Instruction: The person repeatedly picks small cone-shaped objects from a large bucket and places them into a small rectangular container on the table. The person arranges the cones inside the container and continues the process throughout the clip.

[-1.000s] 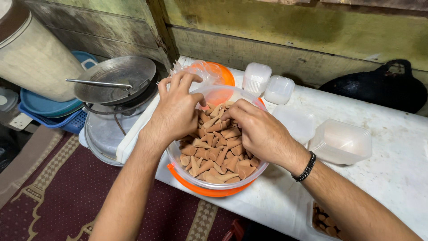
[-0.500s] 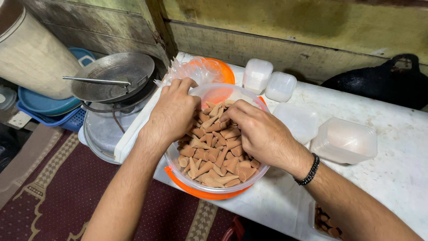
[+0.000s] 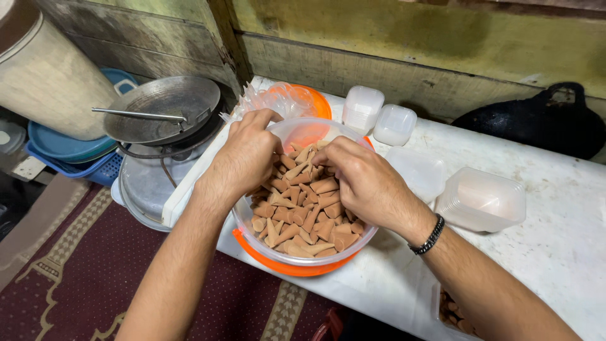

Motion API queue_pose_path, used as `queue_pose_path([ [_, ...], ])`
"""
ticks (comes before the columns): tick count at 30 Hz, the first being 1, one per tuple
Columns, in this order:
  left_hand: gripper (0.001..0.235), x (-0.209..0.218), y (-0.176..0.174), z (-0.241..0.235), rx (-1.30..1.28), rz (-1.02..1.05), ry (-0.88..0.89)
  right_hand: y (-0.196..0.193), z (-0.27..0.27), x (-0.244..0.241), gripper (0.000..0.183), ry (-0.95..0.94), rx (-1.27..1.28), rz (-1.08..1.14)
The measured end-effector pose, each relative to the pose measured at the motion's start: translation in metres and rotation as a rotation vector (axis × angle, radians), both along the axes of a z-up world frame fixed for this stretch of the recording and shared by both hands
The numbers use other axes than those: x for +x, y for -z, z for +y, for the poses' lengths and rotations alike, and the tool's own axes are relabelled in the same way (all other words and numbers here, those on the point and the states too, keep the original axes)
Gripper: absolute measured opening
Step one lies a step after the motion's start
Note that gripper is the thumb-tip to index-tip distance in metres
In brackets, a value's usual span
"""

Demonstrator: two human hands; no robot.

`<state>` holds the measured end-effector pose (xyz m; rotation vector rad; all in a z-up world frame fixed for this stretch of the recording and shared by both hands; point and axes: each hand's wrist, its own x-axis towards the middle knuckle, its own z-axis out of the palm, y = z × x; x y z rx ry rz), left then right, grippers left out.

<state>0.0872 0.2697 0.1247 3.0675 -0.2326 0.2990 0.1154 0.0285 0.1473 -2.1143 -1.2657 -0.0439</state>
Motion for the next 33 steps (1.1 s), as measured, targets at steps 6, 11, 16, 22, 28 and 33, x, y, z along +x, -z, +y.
queue_pose_path([
  [6, 0.009, -0.027, -0.027, -0.013, 0.055, -0.128, -0.013, 0.017, -0.005, 0.001, 0.039, 0.053, 0.442, -0.051],
  [11, 0.008, -0.065, -0.057, -0.044, 0.221, -0.316, 0.045, 0.019, -0.030, -0.013, 0.034, 0.119, 0.672, -0.241],
  [16, 0.008, -0.099, -0.074, -0.091, 0.230, -0.494, 0.152, 0.023, -0.080, -0.058, 0.028, 0.155, 0.595, -0.190],
  [22, 0.013, -0.117, -0.074, -0.151, -0.066, -0.516, 0.401, 0.031, -0.129, -0.098, 0.027, 0.296, 0.467, 0.101],
  [28, 0.008, -0.111, -0.031, -0.202, -0.509, -0.366, 0.624, 0.048, -0.182, -0.127, 0.036, 0.486, 0.473, 0.650],
  [33, 0.008, -0.093, 0.013, -0.234, -0.814, -0.268, 0.652, 0.056, -0.209, -0.131, 0.030, 0.616, 0.418, 0.352],
])
